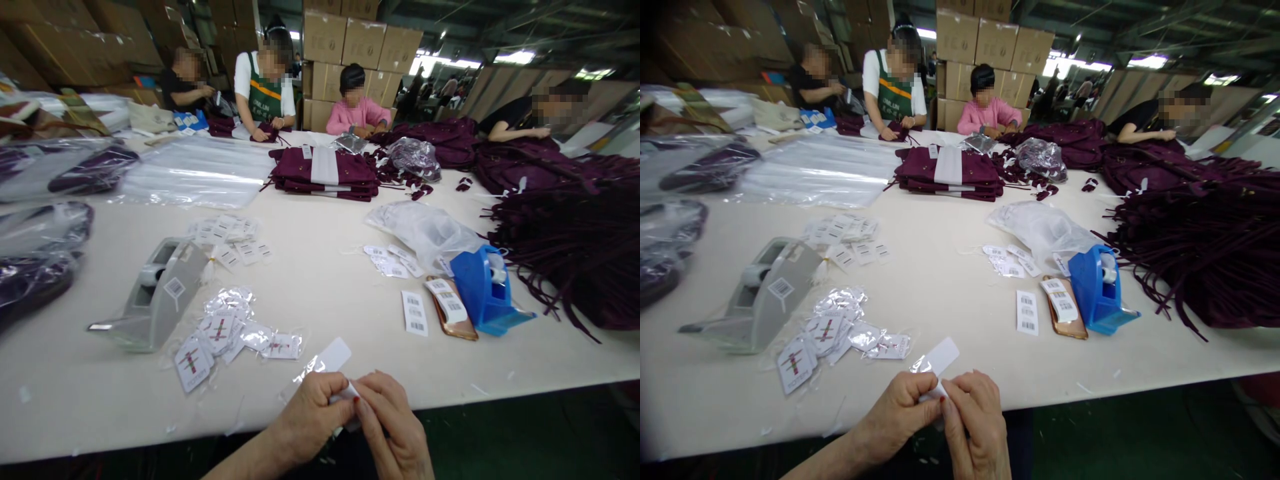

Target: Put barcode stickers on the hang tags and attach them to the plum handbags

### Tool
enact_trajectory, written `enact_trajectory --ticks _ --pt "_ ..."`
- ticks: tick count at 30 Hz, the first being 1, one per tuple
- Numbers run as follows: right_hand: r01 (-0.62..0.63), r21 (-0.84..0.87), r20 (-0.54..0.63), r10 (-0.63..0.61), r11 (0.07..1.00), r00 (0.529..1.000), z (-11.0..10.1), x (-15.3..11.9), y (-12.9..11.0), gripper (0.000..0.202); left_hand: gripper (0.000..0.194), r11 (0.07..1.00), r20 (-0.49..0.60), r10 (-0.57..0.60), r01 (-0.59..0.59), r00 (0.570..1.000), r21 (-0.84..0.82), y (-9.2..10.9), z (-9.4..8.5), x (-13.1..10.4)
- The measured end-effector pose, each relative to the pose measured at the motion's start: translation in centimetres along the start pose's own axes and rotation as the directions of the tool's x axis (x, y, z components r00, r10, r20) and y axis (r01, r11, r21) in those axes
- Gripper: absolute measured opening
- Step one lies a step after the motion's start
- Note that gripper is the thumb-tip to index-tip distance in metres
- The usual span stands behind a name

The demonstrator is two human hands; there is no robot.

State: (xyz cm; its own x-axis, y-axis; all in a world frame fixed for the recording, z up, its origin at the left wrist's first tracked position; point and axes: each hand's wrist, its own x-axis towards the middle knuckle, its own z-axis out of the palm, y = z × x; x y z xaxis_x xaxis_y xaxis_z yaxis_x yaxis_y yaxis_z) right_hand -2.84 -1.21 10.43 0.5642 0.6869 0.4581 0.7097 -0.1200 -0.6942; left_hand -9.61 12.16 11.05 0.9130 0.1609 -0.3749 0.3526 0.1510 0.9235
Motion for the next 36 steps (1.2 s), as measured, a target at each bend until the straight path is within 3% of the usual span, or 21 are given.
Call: enact_trajectory --ticks 4,8,13,15,17,19,21,25,28,30,33,34,35,36 --pt "-0.058 0.039 0.016 0.057 0.998 0.998 0.0 0.1 0.0 0.023 0.022 0.998 -0.003 0.005 -0.005 1.0 0.066 0.0 0.0 0.0" --pt "-0.247 0.238 -0.014 0.258 0.939 0.966 0.6 -0.2 -0.6 0.019 0.027 0.995 -0.003 0.004 -0.004 1.0 0.101 0.3 0.0 0.0" --pt "-0.468 0.439 0.015 0.515 0.767 0.857 1.2 -0.9 -0.2 0.021 0.026 0.998 0.031 0.018 -0.02 0.999 0.064 0.3 -0.1 0.0" --pt "-0.508 0.479 -0.042 0.597 0.716 0.801 1.4 -1.2 0.9 0.022 0.025 1.0 0.058 0.022 -0.021 0.998 -0.015 0.1 -0.2 0.1" --pt "-0.462 0.545 -0.167 0.63 0.7 0.758 1.4 -1.3 2.2 0.026 0.025 0.996 0.055 0.016 -0.011 0.998 -0.084 0.1 -0.4 0.5" --pt "-0.338 0.61 -0.297 0.602 0.717 0.742 1.1 -1.2 3.5 0.037 0.025 0.995 0.023 0.016 -0.014 1.0 -0.1 0.3 -0.7 1.2" --pt "-0.215 0.596 -0.386 0.51 0.774 0.769 0.6 -0.8 4.2 0.046 0.024 0.996 -0.005 0.055 -0.055 0.998 -0.064 0.7 -1.3 2.5" --pt "-0.04 0.316 -0.477 0.195 0.948 0.857 -1.1 0.2 4.2 0.05 0.021 0.967 -0.062 0.139 -0.122 0.988 0.222 1.0 -3.2 6.3" --pt "0.097 0.152 -0.479 -0.013 0.984 0.878 -2.2 0.5 4.0 0.052 0.015 0.921 -0.147 0.164 -0.098 0.976 0.377 0.6 -4.6 8.3" --pt "0.161 0.11 -0.463 -0.093 0.981 0.882 -2.7 0.5 4.1 0.055 0.021 0.88 -0.253 0.257 -0.118 0.933 0.461 0.5 -5.0 8.5" --pt "0.189 0.135 -0.426 -0.115 0.973 0.897 -2.6 0.3 4.4 0.061 0.031 0.761 -0.333 0.49 -0.209 0.806 0.614 1.3 -4.3 6.7" --pt "0.179 0.168 -0.414 -0.095 0.969 0.905 -2.4 0.2 4.5 0.063 0.026 0.758 -0.307 0.496 -0.232 0.812 0.609 1.8 -3.7 5.8" --pt "0.157 0.214 -0.402 -0.06 0.964 0.914 -2.1 0.1 4.5 0.066 0.021 0.802 -0.261 0.435 -0.24 0.862 0.547 2.4 -3.1 4.8" --pt "0.13 0.264 -0.388 -0.018 0.956 0.922 -1.7 0.0 4.5 0.067 0.019 0.884 -0.179 0.3 -0.203 0.937 0.421 3.0 -2.3 3.8"
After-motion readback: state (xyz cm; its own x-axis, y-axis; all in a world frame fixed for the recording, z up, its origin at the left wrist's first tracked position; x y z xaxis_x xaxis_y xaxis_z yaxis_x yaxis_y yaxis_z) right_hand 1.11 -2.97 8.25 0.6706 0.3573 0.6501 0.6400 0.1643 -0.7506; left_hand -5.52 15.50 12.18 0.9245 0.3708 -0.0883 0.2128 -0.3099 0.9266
